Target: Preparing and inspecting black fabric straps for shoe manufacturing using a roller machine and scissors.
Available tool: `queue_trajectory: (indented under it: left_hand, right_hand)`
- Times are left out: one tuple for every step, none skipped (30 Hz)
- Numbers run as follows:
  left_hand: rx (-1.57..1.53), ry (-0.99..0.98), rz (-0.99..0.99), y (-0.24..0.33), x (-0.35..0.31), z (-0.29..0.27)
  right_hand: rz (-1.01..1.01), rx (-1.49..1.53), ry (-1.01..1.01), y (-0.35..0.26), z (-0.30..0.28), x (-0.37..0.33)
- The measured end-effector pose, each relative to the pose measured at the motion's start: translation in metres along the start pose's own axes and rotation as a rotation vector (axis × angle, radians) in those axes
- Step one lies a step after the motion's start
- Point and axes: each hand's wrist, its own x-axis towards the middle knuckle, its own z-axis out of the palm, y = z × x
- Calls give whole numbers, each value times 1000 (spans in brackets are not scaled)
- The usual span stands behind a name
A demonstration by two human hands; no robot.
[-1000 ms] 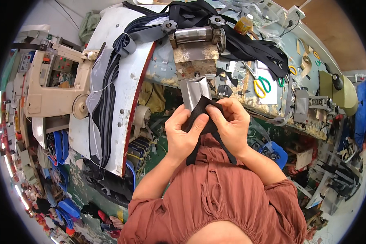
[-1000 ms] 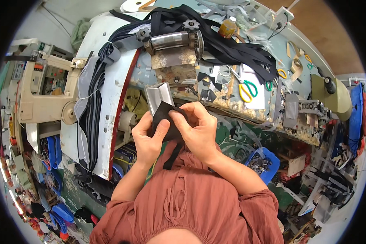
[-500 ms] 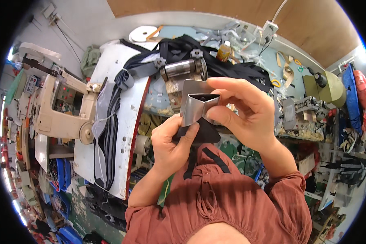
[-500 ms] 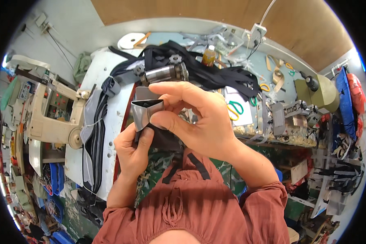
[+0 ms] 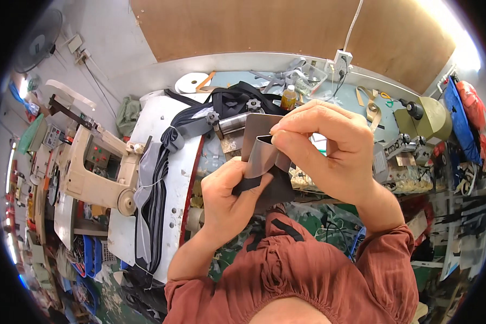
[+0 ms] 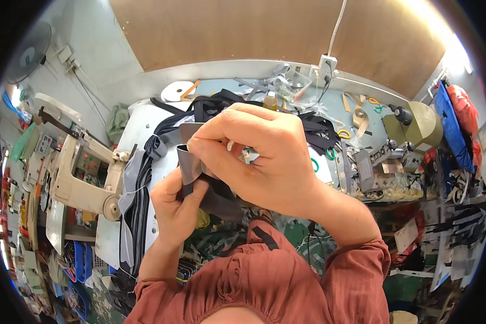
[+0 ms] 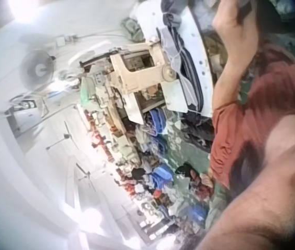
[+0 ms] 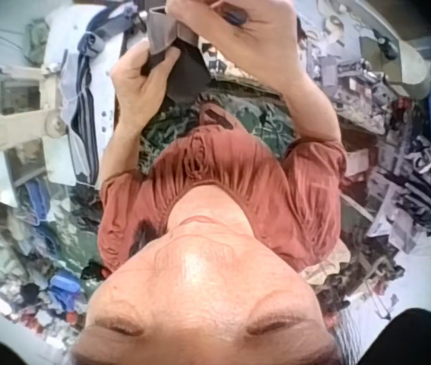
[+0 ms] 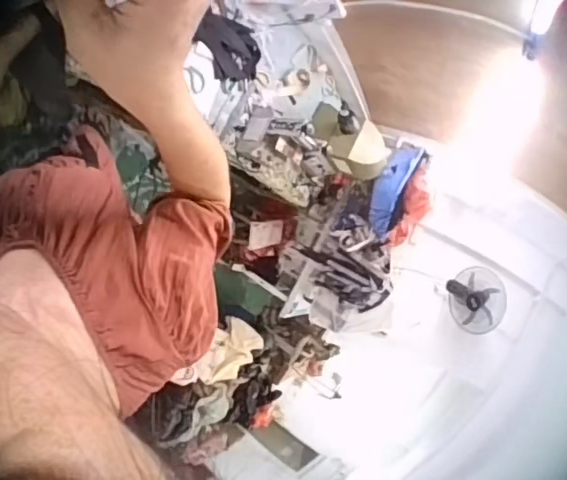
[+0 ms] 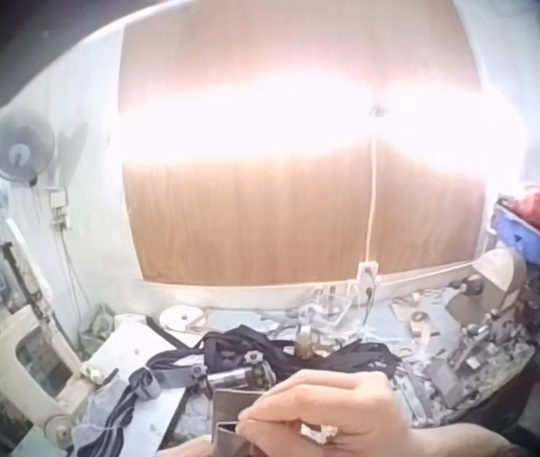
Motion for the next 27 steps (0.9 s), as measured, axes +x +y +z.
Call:
queue_trajectory:
  left_hand:
    - [-9,-4,11,2,-1,2]
    - [-20,-11,19,4,-1,4]
    - [-23,-9,2,6,-2,4]
    - [-27,-7,-15,8,-3,5]
    - [-32,-5,-32,11,-3,6]
    - [-35,-13,-64,13,-2,6]
    - [-38,-22,-96,15,0,6]
    - [-40,-30,-128,16,1,6]
    - [-45,-31,-121,18,2,7]
    - [-51,-32,-114,18,3,8]
    - [-53,-31,-112,19,3,8]
    - [-59,-40,-87,19,3,9]
    - [-66,-50,-62,17,3,10]
    - [-76,-61,-40,16,2,12]
    - [-73,-51,-58,17,2,12]
    - [-71,-42,-77,18,3,13]
    - [-70,-32,-98,18,2,14]
    - [-104,-35,-80,17,2,15]
    - [-139,-38,-62,13,1,17]
    - [-171,-39,-45,10,-1,18]
    - [-148,-38,-72,7,-3,18]
    - [-125,-36,-100,4,-5,17]
    - [-106,-36,-127,2,-5,16]
    - [-138,-44,-110,3,-5,17]
    - [-170,-51,-93,7,-3,19]
    - [-200,-59,-75,8,-3,20]
    - [-187,-49,-99,7,-4,20]
  right_hand:
    - [4,-14,13,-3,-2,1]
    - [12,-29,26,-6,-3,2]
    - [48,-23,38,-8,-4,3]
    - [85,-17,49,-9,-5,4]
    - [122,-12,60,-11,-7,5]
    - [154,3,29,-14,-9,3]
    - [125,-21,37,-14,-12,3]
    - [95,-46,44,-13,-14,5]
    - [65,-70,51,-13,-17,6]
    - [62,-73,62,-13,-19,6]
    - [62,-70,71,-14,-19,5]
    - [61,-67,80,-15,-20,6]
    - [71,-70,79,-15,-22,6]
    - [84,-76,77,-15,-24,5]
    - [97,-81,75,-15,-25,4]
    - [94,-108,74,-15,-26,4]
    - [94,-135,72,-15,-26,4]
    - [94,-162,69,-15,-27,4]
    - [93,-159,72,-15,-27,4]
    - [91,-153,74,-13,-27,4]
    - [89,-146,75,-12,-27,4]
    - [76,-165,72,-11,-27,3]
    - [65,-188,68,-11,-27,3]
    - [54,-211,63,-10,-27,3]
    - [51,-219,59,-10,-27,4]
    - [48,-226,56,-10,-27,5]
    - [45,-233,52,-10,-27,5]
